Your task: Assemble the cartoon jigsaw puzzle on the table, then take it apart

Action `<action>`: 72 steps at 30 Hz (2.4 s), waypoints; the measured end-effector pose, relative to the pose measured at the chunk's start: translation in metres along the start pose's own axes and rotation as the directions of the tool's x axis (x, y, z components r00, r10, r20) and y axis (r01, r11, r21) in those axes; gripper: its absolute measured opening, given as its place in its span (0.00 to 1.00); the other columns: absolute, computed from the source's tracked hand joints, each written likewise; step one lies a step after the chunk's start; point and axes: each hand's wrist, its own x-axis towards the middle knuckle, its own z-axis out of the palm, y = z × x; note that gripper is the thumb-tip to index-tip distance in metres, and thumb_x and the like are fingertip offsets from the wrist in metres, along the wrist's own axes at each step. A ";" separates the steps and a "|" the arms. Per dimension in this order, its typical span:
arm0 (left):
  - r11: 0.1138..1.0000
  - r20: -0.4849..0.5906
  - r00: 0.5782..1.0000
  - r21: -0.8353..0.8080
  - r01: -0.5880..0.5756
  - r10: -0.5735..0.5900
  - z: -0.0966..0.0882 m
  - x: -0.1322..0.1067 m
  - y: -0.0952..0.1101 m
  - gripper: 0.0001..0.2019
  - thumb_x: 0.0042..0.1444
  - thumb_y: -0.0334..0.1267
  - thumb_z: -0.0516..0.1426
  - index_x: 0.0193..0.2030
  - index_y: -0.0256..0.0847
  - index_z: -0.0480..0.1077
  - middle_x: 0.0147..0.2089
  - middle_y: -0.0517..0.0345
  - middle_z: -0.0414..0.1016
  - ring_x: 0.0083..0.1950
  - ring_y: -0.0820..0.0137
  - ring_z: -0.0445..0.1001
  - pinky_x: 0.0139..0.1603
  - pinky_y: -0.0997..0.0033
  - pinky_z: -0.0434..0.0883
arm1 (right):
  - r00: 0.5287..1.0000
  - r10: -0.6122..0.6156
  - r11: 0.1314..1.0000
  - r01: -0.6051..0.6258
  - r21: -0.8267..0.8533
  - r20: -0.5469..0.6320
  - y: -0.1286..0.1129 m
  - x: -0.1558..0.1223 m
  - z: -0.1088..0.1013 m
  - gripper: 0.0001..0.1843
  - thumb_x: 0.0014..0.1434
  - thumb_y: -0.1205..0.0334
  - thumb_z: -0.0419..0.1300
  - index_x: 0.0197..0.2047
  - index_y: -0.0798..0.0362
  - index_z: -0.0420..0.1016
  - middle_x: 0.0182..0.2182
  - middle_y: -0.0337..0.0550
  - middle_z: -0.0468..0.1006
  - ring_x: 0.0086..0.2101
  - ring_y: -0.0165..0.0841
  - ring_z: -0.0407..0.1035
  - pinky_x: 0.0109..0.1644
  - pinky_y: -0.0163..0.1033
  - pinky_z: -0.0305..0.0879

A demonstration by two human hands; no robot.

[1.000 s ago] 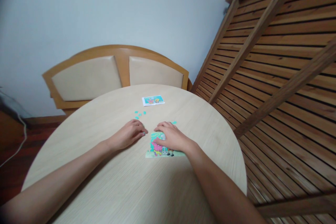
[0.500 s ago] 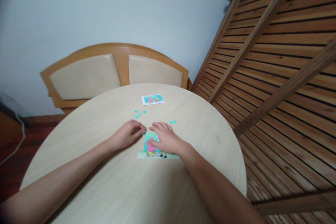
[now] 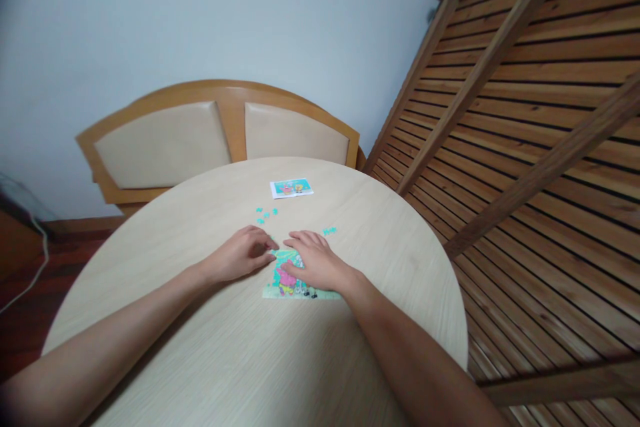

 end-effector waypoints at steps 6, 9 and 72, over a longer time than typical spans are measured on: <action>1.000 0.018 1.000 0.006 0.006 -0.006 0.003 0.000 -0.002 0.05 0.60 0.39 0.62 0.41 0.43 0.79 0.37 0.55 0.80 0.44 0.61 0.76 0.51 0.60 0.70 | 1.000 -0.011 1.000 0.011 0.001 -0.001 0.000 0.000 -0.001 0.30 0.65 0.47 0.59 0.65 0.52 0.68 0.66 0.54 0.65 0.65 0.46 0.56 0.69 0.54 0.52; 1.000 0.013 1.000 -0.020 -0.024 0.025 -0.001 -0.001 -0.009 0.06 0.63 0.39 0.60 0.41 0.43 0.79 0.38 0.55 0.81 0.44 0.62 0.76 0.52 0.61 0.70 | 1.000 -0.018 1.000 0.018 -0.003 -0.007 0.000 0.000 0.000 0.29 0.65 0.47 0.59 0.65 0.52 0.69 0.66 0.54 0.65 0.65 0.46 0.57 0.69 0.54 0.52; 0.880 -0.191 0.966 -0.470 0.066 -0.175 0.017 0.003 0.017 0.08 0.64 0.41 0.57 0.42 0.39 0.72 0.42 0.53 0.78 0.44 0.65 0.76 0.49 0.64 0.71 | 0.966 0.075 0.863 0.062 0.501 -0.249 -0.012 0.011 -0.007 0.13 0.66 0.60 0.59 0.50 0.52 0.80 0.44 0.45 0.84 0.44 0.35 0.77 0.51 0.41 0.70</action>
